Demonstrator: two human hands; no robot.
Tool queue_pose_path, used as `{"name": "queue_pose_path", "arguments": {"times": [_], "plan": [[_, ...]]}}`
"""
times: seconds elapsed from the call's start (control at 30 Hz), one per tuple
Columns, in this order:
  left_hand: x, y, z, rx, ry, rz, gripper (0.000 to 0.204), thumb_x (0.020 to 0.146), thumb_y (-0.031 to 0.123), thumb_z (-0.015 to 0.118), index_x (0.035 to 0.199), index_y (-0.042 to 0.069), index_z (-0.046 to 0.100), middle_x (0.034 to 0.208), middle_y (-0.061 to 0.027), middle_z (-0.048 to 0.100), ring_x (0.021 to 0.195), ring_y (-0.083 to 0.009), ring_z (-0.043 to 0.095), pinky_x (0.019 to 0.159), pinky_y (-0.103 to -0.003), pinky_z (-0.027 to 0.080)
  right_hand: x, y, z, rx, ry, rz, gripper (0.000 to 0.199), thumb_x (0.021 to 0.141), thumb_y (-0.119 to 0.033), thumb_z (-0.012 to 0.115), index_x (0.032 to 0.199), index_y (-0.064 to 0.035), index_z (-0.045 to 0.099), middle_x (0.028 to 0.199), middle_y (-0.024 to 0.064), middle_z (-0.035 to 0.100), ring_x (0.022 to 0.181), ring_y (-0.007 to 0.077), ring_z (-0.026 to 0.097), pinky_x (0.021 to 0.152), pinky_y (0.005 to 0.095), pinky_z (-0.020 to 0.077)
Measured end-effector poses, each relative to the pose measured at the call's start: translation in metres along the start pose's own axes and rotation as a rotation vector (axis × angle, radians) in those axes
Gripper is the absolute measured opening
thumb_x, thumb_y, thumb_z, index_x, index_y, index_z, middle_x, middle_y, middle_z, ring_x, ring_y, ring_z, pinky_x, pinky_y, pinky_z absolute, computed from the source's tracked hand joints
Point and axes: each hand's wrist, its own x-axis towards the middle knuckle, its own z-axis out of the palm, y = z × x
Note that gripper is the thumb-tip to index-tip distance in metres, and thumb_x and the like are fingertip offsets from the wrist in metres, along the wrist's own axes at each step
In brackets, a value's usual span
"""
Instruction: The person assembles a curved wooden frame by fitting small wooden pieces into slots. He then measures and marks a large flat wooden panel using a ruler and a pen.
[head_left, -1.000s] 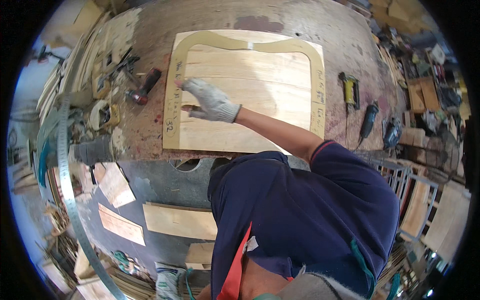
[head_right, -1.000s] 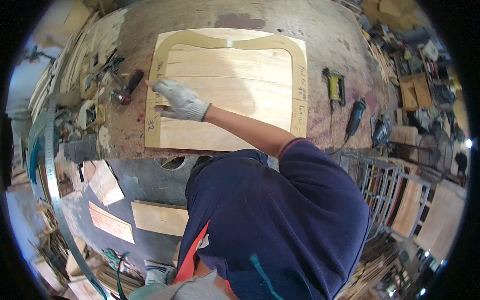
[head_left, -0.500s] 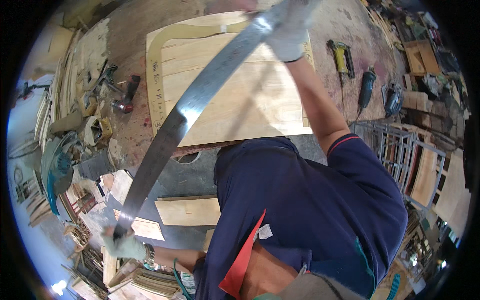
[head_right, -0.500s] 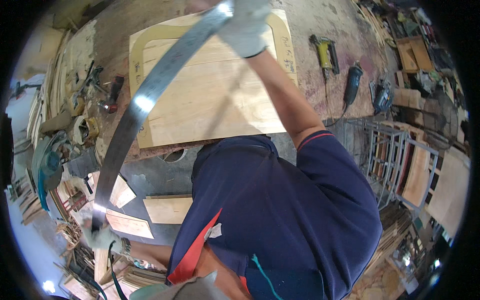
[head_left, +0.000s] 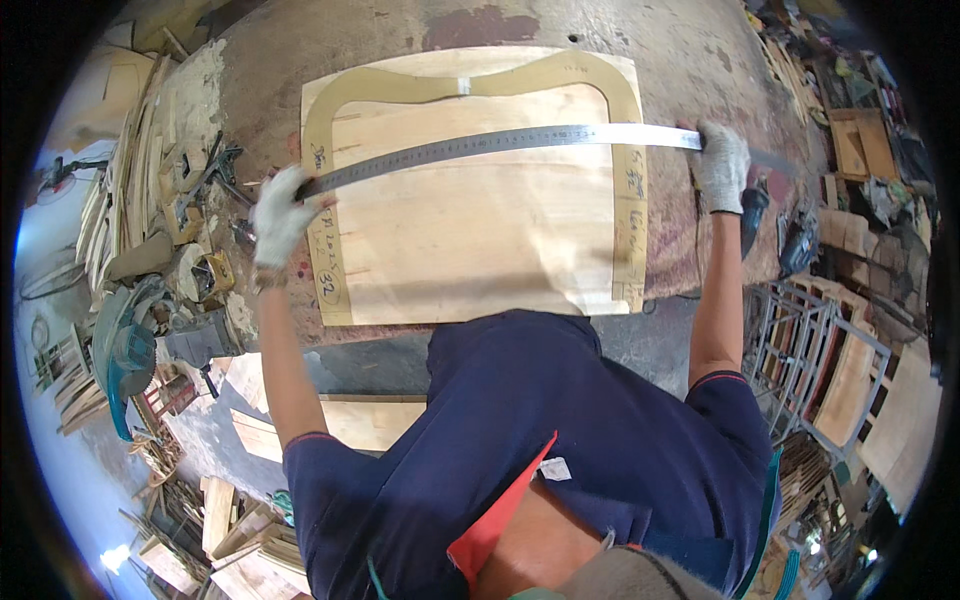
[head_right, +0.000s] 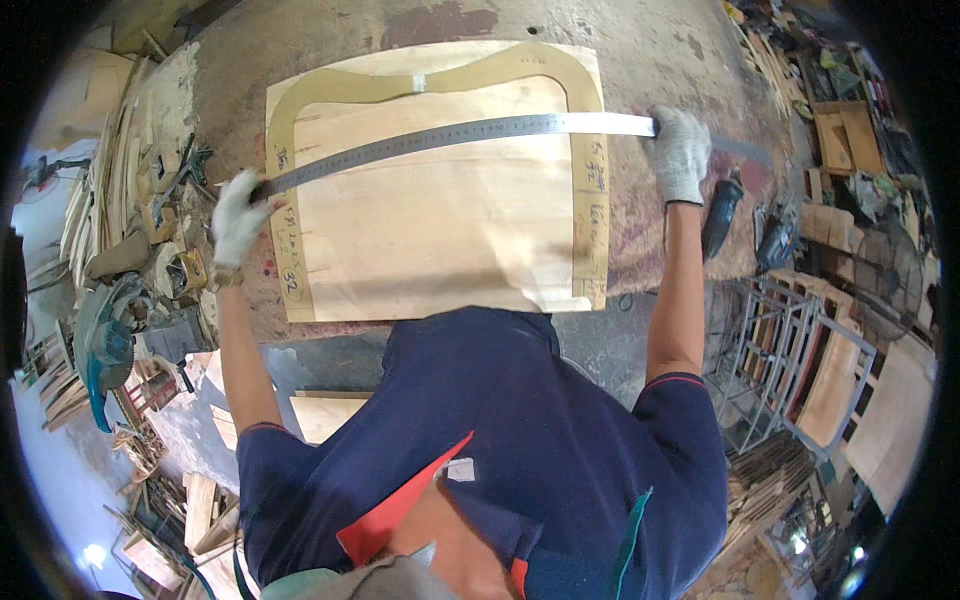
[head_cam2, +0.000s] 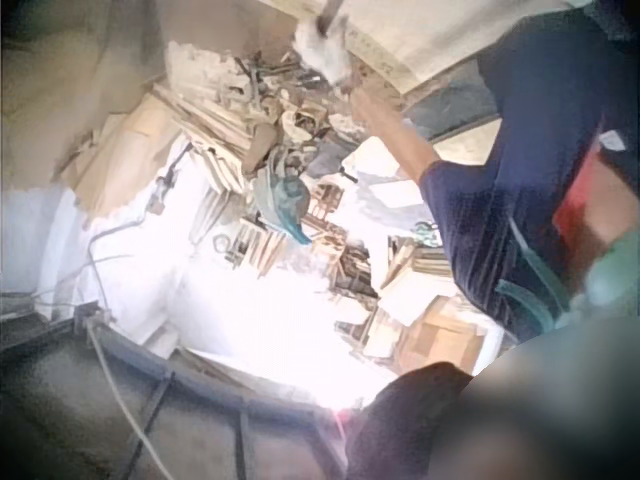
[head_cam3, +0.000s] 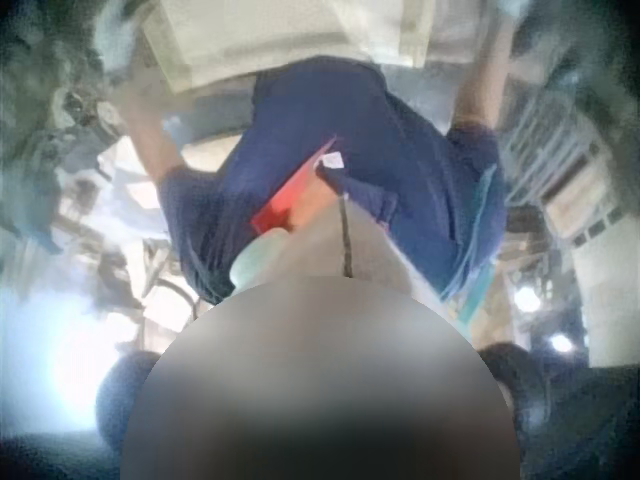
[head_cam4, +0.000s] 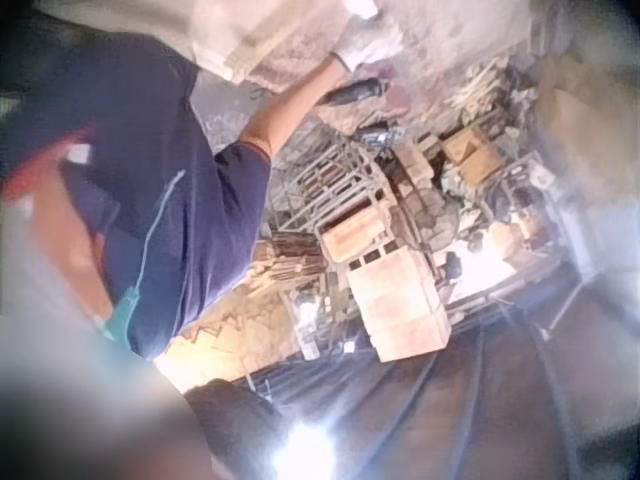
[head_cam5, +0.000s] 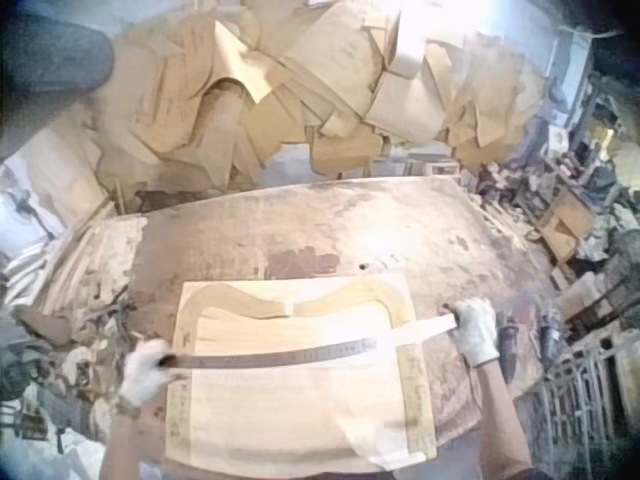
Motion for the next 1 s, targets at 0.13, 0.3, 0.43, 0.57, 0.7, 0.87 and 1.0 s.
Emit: {"name": "queue_pose_path", "arguments": {"times": [0.13, 0.3, 0.43, 0.57, 0.7, 0.87, 1.0], "plan": [[0.078, -0.029, 0.070, 0.149, -0.124, -0.064, 0.046, 0.081, 0.050, 0.076, 0.110, 0.015, 0.070, 0.101, -0.0069, 0.065, 0.105, -0.0277, 0.061, 0.094, -0.044, 0.042, 0.045, -0.029, 0.049, 0.135, -0.206, -0.079, 0.038, 0.080, -0.047, 0.078, 0.081, -0.0107, 0.066, 0.079, 0.0127, 0.069, 0.081, 0.0348, 0.067, 0.074, 0.0469, 0.0491], [0.125, -0.078, 0.127, 0.200, -0.156, -0.153, 0.045, 0.081, 0.051, 0.075, 0.111, 0.017, 0.070, 0.102, -0.0079, 0.065, 0.107, -0.0298, 0.060, 0.097, -0.045, 0.042, 0.087, -0.056, 0.107, 0.336, -0.383, -0.151, 0.051, 0.082, -0.054, 0.076, 0.102, -0.0086, 0.063, 0.089, 0.0133, 0.071, 0.088, 0.0360, 0.067, 0.081, 0.0475, 0.0493], [0.138, -0.102, 0.151, 0.181, -0.078, -0.132, 0.049, 0.080, 0.052, 0.076, 0.112, 0.015, 0.069, 0.102, -0.0075, 0.065, 0.108, -0.0291, 0.059, 0.097, -0.046, 0.043, 0.101, -0.062, 0.148, 0.320, -0.359, -0.188, 0.054, 0.083, -0.057, 0.073, 0.107, -0.0090, 0.063, 0.094, 0.0150, 0.070, 0.094, 0.0362, 0.066, 0.085, 0.0472, 0.0485], [0.144, -0.105, 0.160, 0.144, -0.113, -0.179, 0.054, 0.078, 0.053, 0.077, 0.113, 0.014, 0.067, 0.109, -0.0083, 0.064, 0.113, -0.0304, 0.057, 0.098, -0.048, 0.043, 0.107, -0.065, 0.167, 0.274, -0.424, -0.162, 0.055, 0.083, -0.053, 0.074, 0.111, -0.0075, 0.064, 0.103, 0.0163, 0.068, 0.099, 0.0362, 0.064, 0.088, 0.0469, 0.0484], [0.135, -0.090, 0.164, 0.271, 0.015, -0.193, 0.056, 0.080, 0.053, 0.075, 0.119, 0.015, 0.066, 0.122, -0.0102, 0.061, 0.118, -0.0339, 0.054, 0.101, -0.049, 0.041, 0.100, -0.068, 0.172, 0.166, -0.236, -0.270, 0.059, 0.082, -0.050, 0.077, 0.120, -0.0073, 0.064, 0.126, 0.0150, 0.061, 0.113, 0.0358, 0.059, 0.094, 0.0471, 0.0475], [0.124, -0.049, 0.190, 0.219, 0.136, -0.103, 0.060, 0.086, 0.046, 0.073, 0.136, 0.016, 0.060, 0.139, -0.0134, 0.055, 0.128, -0.0356, 0.050, 0.109, -0.049, 0.038, 0.088, -0.077, 0.195, 0.292, -0.048, -0.206, 0.062, 0.079, -0.045, 0.081, 0.127, -0.0098, 0.065, 0.139, 0.0127, 0.056, 0.121, 0.0352, 0.055, 0.099, 0.0449, 0.0457], [0.119, -0.011, 0.223, 0.194, 0.071, -0.045, 0.062, 0.092, 0.043, 0.066, 0.148, 0.021, 0.052, 0.158, -0.0095, 0.042, 0.144, -0.0314, 0.040, 0.115, -0.048, 0.034, 0.080, -0.082, 0.222, 0.422, 0.064, -0.223, 0.048, 0.077, -0.038, 0.083, 0.120, -0.0181, 0.072, 0.133, 0.0117, 0.060, 0.120, 0.0342, 0.056, 0.101, 0.0467, 0.0440]]}}
